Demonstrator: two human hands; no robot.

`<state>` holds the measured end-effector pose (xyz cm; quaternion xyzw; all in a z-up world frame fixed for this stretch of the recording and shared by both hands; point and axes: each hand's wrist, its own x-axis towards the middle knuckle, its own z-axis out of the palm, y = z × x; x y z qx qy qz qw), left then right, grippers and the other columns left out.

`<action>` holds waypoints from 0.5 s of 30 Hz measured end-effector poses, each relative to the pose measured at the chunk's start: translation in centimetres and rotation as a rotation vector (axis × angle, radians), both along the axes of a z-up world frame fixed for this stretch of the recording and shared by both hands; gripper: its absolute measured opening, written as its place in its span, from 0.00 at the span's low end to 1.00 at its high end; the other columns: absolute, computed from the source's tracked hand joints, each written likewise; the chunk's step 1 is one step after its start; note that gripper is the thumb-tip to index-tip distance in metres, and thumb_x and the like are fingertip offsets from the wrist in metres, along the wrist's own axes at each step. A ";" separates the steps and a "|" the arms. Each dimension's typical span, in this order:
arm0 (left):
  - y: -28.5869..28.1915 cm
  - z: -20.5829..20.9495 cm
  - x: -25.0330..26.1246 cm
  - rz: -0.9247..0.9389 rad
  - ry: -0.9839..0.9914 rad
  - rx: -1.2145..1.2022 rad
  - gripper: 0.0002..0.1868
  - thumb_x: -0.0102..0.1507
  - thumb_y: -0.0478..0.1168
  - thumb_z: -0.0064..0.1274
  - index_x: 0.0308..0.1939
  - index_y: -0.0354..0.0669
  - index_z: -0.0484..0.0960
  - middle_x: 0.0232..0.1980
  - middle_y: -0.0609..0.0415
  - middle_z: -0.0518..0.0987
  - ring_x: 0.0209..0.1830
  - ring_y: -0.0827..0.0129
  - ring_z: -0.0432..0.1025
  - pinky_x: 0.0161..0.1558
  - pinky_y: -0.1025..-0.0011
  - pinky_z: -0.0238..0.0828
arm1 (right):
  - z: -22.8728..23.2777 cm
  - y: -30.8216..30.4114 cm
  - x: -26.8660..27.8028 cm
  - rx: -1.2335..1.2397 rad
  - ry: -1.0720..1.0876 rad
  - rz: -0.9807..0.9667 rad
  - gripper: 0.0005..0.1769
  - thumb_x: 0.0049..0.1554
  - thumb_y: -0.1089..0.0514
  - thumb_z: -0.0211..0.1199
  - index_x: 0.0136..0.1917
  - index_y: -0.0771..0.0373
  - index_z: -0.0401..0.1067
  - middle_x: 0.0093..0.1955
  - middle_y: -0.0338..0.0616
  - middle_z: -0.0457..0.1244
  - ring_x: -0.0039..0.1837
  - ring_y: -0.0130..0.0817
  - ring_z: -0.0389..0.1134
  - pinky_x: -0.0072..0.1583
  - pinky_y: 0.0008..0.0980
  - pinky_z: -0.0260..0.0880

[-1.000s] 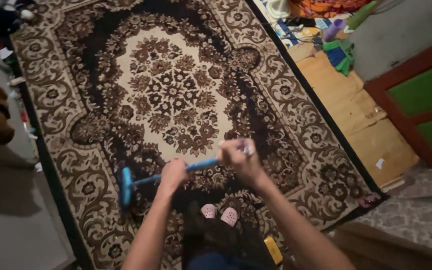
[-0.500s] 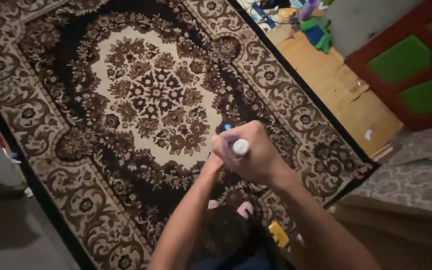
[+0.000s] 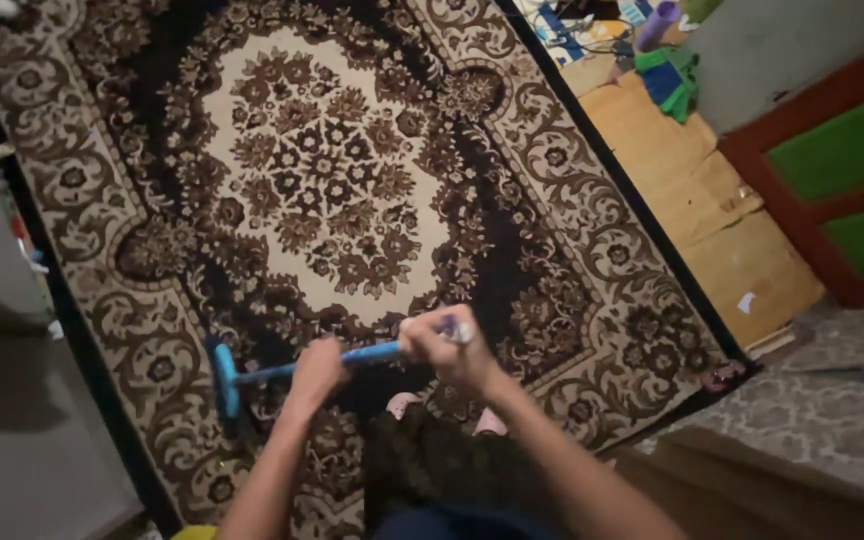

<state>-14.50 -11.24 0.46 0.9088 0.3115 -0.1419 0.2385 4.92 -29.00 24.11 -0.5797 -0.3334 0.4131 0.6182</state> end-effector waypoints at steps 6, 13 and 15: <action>-8.3 1.1 7.4 0.210 -0.321 -0.244 0.15 0.52 0.46 0.64 0.28 0.35 0.85 0.31 0.35 0.82 0.33 0.44 0.79 0.38 0.51 0.74 | 4.8 -2.3 4.0 -0.156 -0.266 0.070 0.21 0.61 0.55 0.59 0.27 0.62 0.74 0.24 0.29 0.59 0.27 0.17 0.55 0.30 0.25 0.51; -13.2 13.1 21.9 0.016 -0.746 -0.327 0.11 0.55 0.43 0.60 0.35 0.39 0.85 0.33 0.39 0.82 0.34 0.50 0.81 0.33 0.58 0.74 | 15.6 -5.6 9.4 -0.083 -0.493 0.145 0.20 0.61 0.56 0.60 0.28 0.64 0.70 0.23 0.31 0.58 0.30 0.15 0.57 0.32 0.25 0.58; -13.5 13.4 23.2 0.093 -0.907 -0.664 0.10 0.56 0.43 0.60 0.36 0.40 0.85 0.35 0.44 0.85 0.35 0.50 0.79 0.36 0.60 0.76 | 16.5 -6.4 10.1 -0.084 -0.589 0.138 0.21 0.61 0.56 0.60 0.28 0.65 0.67 0.23 0.34 0.55 0.30 0.16 0.54 0.32 0.26 0.57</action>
